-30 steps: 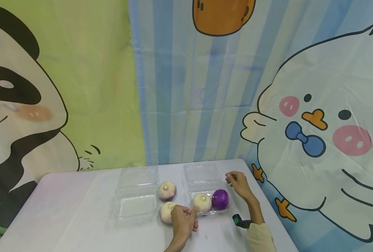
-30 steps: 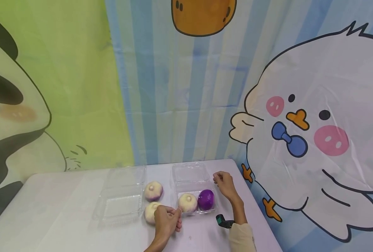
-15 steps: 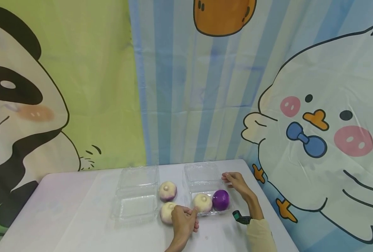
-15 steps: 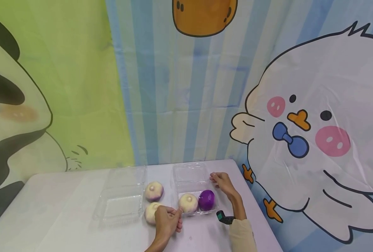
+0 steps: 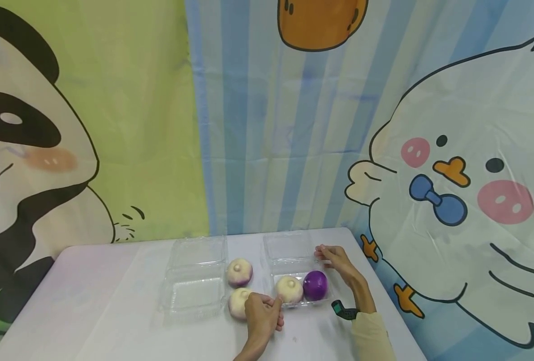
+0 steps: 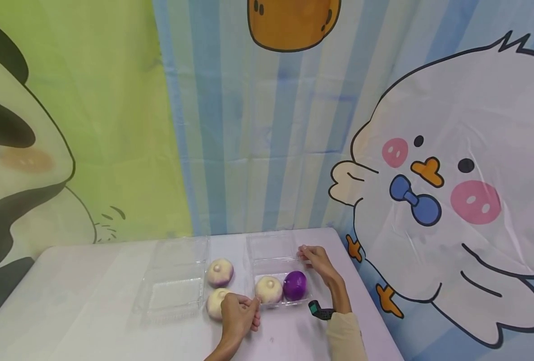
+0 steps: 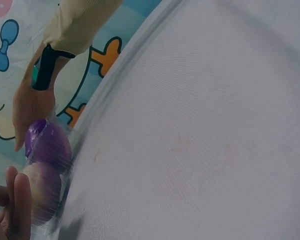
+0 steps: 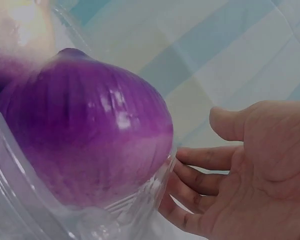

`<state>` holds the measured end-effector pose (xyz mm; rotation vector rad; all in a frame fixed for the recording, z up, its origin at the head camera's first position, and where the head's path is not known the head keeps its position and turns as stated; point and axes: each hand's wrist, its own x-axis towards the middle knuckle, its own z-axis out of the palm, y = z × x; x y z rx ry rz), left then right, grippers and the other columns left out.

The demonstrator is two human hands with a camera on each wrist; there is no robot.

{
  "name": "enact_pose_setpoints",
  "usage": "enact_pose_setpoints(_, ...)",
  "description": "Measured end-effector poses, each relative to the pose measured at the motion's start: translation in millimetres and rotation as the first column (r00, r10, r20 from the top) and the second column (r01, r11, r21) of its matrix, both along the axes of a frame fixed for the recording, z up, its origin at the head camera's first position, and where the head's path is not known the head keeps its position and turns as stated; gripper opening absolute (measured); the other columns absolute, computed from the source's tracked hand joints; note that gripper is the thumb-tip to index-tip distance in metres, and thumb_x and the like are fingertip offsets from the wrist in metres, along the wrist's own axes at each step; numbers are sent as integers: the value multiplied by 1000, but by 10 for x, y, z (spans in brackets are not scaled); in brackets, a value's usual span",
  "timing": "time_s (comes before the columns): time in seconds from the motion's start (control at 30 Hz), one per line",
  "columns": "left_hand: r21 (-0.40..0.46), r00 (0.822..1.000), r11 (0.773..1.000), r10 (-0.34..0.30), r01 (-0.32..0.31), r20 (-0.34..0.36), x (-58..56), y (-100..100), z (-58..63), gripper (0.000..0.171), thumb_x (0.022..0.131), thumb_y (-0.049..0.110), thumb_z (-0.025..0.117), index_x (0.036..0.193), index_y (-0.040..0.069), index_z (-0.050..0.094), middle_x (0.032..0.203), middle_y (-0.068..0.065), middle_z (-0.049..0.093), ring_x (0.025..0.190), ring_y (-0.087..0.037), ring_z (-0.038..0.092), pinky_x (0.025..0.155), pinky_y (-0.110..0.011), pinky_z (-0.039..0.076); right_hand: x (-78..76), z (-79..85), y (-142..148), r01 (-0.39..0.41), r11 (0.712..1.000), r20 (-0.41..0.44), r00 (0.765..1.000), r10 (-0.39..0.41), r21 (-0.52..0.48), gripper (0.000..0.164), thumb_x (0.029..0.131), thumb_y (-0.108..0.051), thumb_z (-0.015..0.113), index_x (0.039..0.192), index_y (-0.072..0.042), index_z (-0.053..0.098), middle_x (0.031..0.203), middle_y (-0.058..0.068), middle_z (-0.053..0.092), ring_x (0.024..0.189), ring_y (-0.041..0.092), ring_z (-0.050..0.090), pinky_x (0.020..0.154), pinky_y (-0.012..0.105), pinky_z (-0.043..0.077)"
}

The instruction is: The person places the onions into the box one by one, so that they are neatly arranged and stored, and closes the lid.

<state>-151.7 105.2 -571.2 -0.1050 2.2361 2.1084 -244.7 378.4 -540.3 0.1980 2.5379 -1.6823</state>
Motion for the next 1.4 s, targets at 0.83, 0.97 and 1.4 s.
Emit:
enact_pose_setpoints(0.83,-17,1000,1000,-16,17,20,-7,-3,13,26,97,7,76,76,-9,74,51,-5,69,37,-11,63,41,-35,61,35,73,47,-9,1000,-107,994,7,-15,52,120,-29,44,150,11,55,146,31,67,134,46,65,114,56,60)
enact_pose_setpoints(0.97,-7,1000,1000,-8,8,18,-3,-2,10,27,97,7,76,76,-10,74,51,-5,69,36,-10,63,39,-34,61,57,90,55,-16,999,-117,993,12,-33,51,120,-29,44,150,10,56,147,31,66,136,48,63,116,58,58)
enact_pose_setpoints(1.4,-2,1000,1000,-14,14,18,-12,-10,-6,27,97,7,76,76,-10,73,52,-7,69,37,-12,64,40,-36,61,79,105,88,-21,999,-147,989,15,-34,48,120,-27,44,147,10,59,145,31,68,135,47,65,113,56,60)
